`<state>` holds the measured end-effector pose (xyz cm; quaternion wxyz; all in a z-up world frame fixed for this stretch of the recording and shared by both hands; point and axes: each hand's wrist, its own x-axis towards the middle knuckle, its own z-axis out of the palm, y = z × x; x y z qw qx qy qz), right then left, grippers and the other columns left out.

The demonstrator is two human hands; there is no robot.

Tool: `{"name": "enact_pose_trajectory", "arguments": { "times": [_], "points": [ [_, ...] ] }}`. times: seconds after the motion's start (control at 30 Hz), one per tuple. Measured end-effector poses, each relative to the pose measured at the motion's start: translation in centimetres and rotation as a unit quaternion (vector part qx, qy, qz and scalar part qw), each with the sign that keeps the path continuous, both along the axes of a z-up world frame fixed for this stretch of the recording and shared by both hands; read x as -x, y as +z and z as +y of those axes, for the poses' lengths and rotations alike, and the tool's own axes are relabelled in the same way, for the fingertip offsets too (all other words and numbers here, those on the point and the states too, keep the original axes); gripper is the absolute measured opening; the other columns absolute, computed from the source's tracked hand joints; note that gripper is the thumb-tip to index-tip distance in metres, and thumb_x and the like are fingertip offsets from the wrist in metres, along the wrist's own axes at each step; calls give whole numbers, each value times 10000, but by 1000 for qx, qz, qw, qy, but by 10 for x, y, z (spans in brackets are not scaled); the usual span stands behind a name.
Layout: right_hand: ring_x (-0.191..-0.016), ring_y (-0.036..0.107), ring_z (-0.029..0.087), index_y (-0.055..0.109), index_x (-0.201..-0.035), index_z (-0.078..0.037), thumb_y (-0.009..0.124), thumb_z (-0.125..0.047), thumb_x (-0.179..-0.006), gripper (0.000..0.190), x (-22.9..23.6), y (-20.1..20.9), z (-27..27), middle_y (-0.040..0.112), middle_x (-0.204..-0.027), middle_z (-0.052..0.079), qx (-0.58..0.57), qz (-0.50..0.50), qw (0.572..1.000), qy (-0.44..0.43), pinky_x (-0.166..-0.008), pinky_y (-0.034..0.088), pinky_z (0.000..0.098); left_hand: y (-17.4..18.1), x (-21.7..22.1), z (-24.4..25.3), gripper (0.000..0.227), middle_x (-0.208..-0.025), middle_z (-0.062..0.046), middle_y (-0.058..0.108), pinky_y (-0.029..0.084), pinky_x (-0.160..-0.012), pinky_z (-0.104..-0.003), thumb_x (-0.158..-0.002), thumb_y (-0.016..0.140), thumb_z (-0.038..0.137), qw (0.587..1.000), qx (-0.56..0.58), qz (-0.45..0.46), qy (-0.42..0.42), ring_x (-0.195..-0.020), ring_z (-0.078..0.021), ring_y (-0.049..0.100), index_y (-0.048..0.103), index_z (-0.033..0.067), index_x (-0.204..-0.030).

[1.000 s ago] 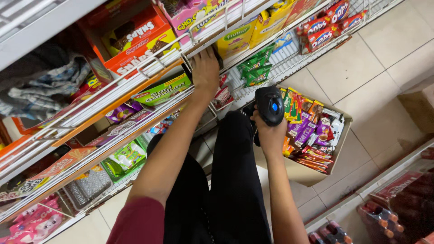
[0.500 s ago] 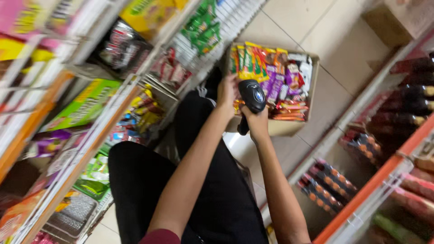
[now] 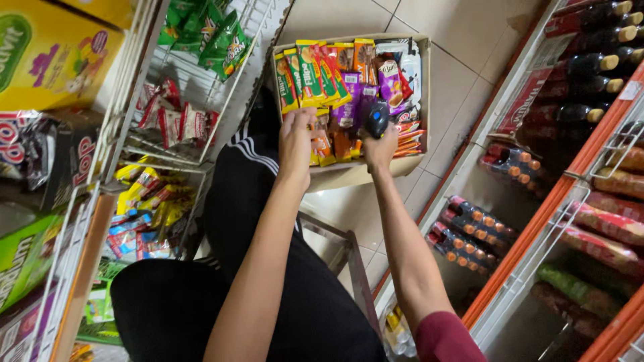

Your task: The person scans barcodes on packaged snack items using a handheld scanner and places them onto grocery shelves and into boxes.

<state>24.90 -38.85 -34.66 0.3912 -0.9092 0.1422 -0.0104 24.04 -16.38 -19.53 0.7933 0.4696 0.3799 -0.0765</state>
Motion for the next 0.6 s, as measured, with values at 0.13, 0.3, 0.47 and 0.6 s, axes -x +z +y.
{"name": "enact_pose_trajectory", "arguments": {
  "times": [0.13, 0.3, 0.47, 0.6],
  "points": [
    [-988, 718, 378, 682, -1170, -84, 785, -271, -775, 449, -58, -30, -10, 749, -1030, 201, 66, 125, 980, -141, -910, 533, 468, 4, -3, -1, 239, -934, -28, 595, 488, -586, -278, -946, 599, 297, 999, 28, -13, 20, -684, -141, 614, 616, 85, -1054],
    [-1059, 674, 414, 620, -1188, -47, 818, -296, -739, 550, -68, -68, -18, 707, -1099, 239, 117, 216, 955, -166, -946, 508, 482, -1, -1, -4, 224, -924, -1, 620, 488, -573, -249, -944, 541, 261, 1000, 12, 4, 6, -679, -112, 623, 640, 97, -1059],
    [-1062, 694, 396, 648, -1184, -52, 797, -264, -755, 501, -53, -76, -22, 728, -1096, 233, 102, 217, 957, -162, -964, 526, 450, -9, 1, -8, 194, -890, -4, 592, 454, -545, -251, -965, 547, 250, 999, 31, -7, 6, -641, -99, 572, 631, 94, -1046],
    [-935, 728, 284, 676, -1143, -78, 888, -298, -676, 558, -43, -72, -29, 756, -1023, 137, -15, 100, 980, -169, -878, 531, 396, 0, -1, -8, 170, -836, -2, 590, 419, -526, -244, -968, 549, 233, 1000, 21, -6, -15, -617, -87, 548, 624, 90, -1018]
  ]
}}
